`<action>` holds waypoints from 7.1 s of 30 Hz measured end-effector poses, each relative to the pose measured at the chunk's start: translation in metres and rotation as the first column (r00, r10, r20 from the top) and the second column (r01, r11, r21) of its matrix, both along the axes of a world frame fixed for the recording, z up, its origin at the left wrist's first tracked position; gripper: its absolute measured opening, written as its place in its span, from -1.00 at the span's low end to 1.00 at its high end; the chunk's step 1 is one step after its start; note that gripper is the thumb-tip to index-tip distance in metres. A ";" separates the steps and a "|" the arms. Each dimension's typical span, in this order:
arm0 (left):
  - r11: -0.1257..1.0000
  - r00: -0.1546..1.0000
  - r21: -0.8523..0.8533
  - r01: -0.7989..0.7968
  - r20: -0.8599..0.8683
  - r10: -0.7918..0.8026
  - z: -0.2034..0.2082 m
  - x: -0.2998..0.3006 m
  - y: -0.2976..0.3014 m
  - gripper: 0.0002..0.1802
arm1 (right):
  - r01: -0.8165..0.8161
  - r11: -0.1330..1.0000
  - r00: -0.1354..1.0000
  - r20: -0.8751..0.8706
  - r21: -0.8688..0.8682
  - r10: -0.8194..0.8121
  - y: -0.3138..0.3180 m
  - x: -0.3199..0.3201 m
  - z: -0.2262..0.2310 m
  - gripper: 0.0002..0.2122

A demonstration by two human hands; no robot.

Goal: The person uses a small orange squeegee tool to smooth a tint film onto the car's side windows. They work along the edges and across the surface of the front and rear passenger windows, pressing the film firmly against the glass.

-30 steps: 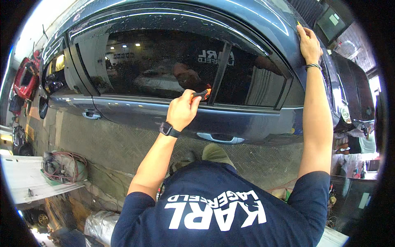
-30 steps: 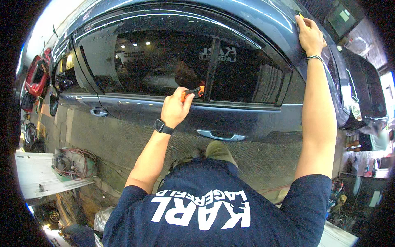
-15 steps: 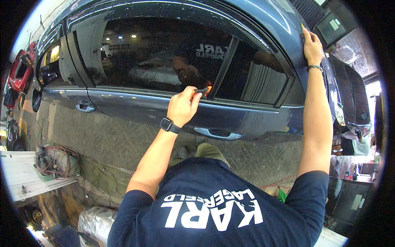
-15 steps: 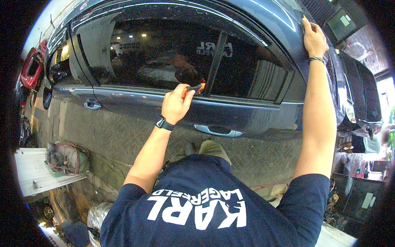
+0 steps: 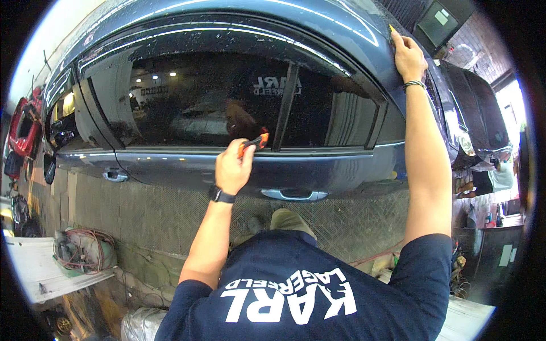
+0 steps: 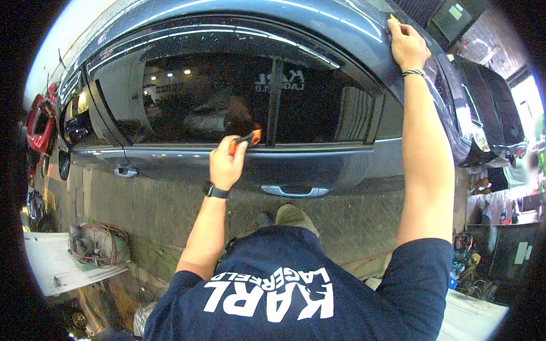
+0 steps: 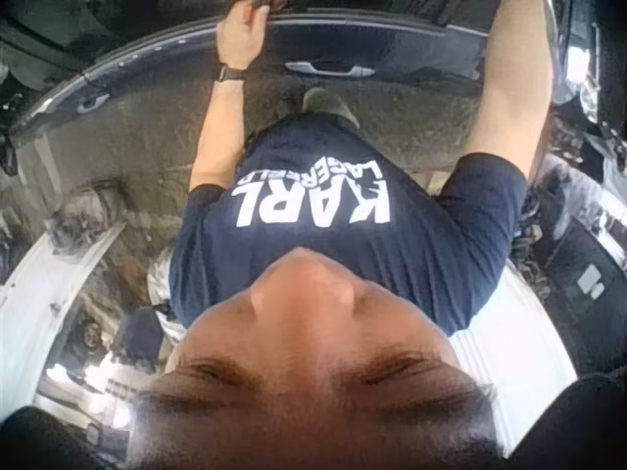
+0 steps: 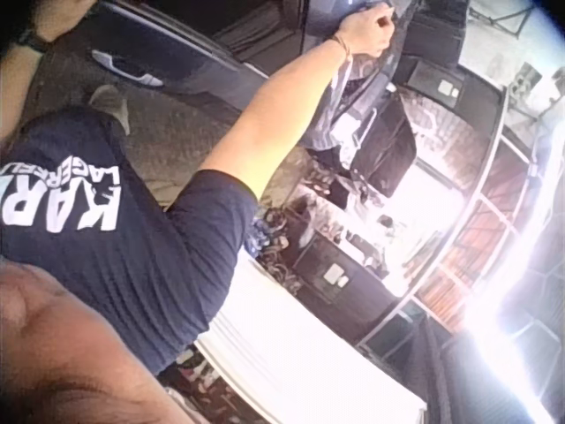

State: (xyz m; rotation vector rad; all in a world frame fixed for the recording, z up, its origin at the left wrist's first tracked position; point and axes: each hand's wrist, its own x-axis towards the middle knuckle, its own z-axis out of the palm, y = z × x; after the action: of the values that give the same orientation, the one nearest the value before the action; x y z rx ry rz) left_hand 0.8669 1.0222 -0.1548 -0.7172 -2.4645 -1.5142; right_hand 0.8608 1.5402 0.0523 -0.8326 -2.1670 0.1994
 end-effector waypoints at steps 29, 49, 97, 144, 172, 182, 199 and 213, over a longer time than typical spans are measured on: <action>0.995 0.995 0.073 -0.062 0.079 0.056 0.020 -0.038 -0.036 -0.73 | 0.049 0.998 0.997 -0.060 0.036 -0.047 -0.003 0.008 -0.002 -0.41; 0.996 0.996 0.002 0.089 0.007 -0.089 0.027 -0.017 0.018 -0.76 | 0.023 0.995 0.991 -0.134 0.100 -0.009 -0.004 0.005 -0.004 -0.45; 0.996 0.999 0.086 0.038 0.033 -0.041 0.054 -0.051 -0.012 -0.76 | 0.047 0.980 0.943 -0.332 0.193 0.020 -0.032 0.012 0.004 -0.59; 0.999 0.999 0.029 -0.027 -0.028 0.028 0.085 -0.056 -0.015 -0.73 | 0.033 0.998 0.981 -0.192 0.048 -0.023 -0.025 0.017 0.008 -0.52; 0.999 0.998 0.031 -0.033 -0.059 0.035 0.100 -0.061 -0.006 -0.73 | 0.006 0.995 0.973 -0.229 0.097 0.016 -0.022 0.011 0.005 -0.53; 0.998 0.994 -0.064 -0.018 -0.106 0.011 0.100 -0.065 0.000 -0.71 | -0.003 0.997 0.975 -0.220 0.081 0.021 -0.026 0.012 0.009 -0.53; 1.000 1.000 -0.007 0.005 -0.016 -0.005 0.121 -0.070 0.011 -0.69 | 0.025 0.997 0.980 -0.199 0.072 -0.010 -0.021 0.005 0.002 -0.51; 0.999 0.986 0.027 0.047 -0.159 -0.042 0.128 -0.079 0.026 -0.71 | -0.042 0.999 0.997 -0.066 -0.033 0.040 0.066 -0.011 -0.038 -0.45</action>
State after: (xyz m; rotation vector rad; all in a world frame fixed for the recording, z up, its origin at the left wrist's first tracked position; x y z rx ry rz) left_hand 0.7883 1.0486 -0.0273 -0.8568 -2.3192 -1.4465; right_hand 0.8503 1.6061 0.0140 -0.7906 -2.1259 0.2812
